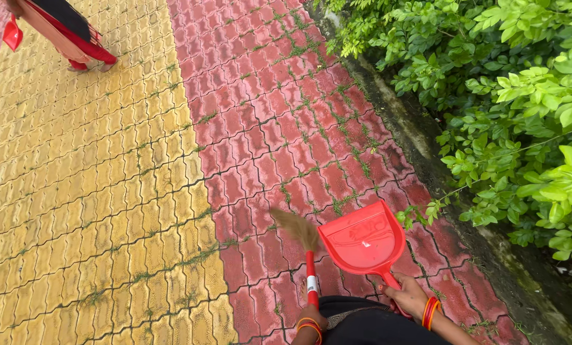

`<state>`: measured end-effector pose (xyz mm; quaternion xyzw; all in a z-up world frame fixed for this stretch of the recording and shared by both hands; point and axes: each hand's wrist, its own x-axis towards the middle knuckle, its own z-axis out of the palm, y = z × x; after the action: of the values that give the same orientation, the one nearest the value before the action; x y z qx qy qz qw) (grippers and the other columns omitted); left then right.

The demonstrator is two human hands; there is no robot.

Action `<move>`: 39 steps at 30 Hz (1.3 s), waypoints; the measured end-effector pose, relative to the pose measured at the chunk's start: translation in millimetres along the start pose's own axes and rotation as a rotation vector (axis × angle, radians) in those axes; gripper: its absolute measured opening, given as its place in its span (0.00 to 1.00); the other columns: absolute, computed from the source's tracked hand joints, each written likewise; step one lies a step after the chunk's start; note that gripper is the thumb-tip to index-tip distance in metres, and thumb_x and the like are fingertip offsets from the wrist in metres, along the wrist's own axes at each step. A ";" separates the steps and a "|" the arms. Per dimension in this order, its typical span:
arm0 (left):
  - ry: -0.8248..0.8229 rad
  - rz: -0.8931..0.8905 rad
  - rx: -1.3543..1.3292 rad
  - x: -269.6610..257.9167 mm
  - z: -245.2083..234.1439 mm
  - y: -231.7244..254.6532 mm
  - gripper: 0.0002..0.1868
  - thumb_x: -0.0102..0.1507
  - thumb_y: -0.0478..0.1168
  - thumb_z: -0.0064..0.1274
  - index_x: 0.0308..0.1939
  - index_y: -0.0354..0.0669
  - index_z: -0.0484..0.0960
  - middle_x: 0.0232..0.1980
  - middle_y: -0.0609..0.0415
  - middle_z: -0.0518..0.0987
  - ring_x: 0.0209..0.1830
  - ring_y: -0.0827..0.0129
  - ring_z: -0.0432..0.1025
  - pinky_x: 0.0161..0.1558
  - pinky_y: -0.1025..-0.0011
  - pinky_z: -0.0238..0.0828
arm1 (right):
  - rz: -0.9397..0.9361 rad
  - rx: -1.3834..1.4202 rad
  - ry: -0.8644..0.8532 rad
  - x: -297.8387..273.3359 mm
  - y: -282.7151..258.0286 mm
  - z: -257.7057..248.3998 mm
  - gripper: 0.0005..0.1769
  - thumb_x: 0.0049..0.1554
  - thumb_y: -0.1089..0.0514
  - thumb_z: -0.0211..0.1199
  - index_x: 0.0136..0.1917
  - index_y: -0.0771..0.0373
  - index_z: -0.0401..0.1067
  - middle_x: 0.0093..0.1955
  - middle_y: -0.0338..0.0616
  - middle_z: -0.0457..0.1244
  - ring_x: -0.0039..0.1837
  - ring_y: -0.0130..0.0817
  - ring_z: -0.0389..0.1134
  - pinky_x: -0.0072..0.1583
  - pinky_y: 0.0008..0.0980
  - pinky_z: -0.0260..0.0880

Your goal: The person sweeps debris from a paved outdoor path using a handheld broom and collects it in a red dustpan.

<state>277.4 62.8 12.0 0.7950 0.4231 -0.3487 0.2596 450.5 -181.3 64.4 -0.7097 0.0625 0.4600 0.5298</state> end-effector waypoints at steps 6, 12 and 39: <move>-0.030 0.190 0.005 18.3 -35.3 -38.3 0.21 0.56 0.45 0.59 0.52 0.43 0.80 0.52 0.40 0.82 0.55 0.48 0.77 0.58 0.56 0.74 | -0.004 -0.042 -0.087 32.5 -26.6 44.8 0.25 0.55 0.60 0.67 0.64 0.72 0.70 0.29 0.41 0.64 0.27 0.31 0.67 0.30 0.32 0.67; 0.086 -0.106 -0.156 37.1 -88.4 -142.0 0.22 0.51 0.42 0.62 0.47 0.38 0.81 0.47 0.39 0.83 0.53 0.49 0.79 0.58 0.58 0.75 | 0.061 -0.167 -0.096 54.5 -69.2 97.8 0.36 0.56 0.55 0.69 0.73 0.59 0.57 0.25 0.43 0.61 0.26 0.31 0.63 0.29 0.31 0.60; -0.133 0.200 -0.126 149.4 -176.2 -111.3 0.23 0.57 0.44 0.61 0.54 0.40 0.77 0.53 0.38 0.80 0.56 0.46 0.76 0.56 0.55 0.74 | 0.103 -0.158 0.014 85.9 -158.6 242.9 0.26 0.57 0.55 0.67 0.65 0.70 0.71 0.25 0.41 0.62 0.25 0.29 0.62 0.28 0.30 0.60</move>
<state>301.0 317.3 -7.1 0.7904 0.3447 -0.3457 0.3700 448.2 118.0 109.1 -0.7484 0.0663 0.4853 0.4473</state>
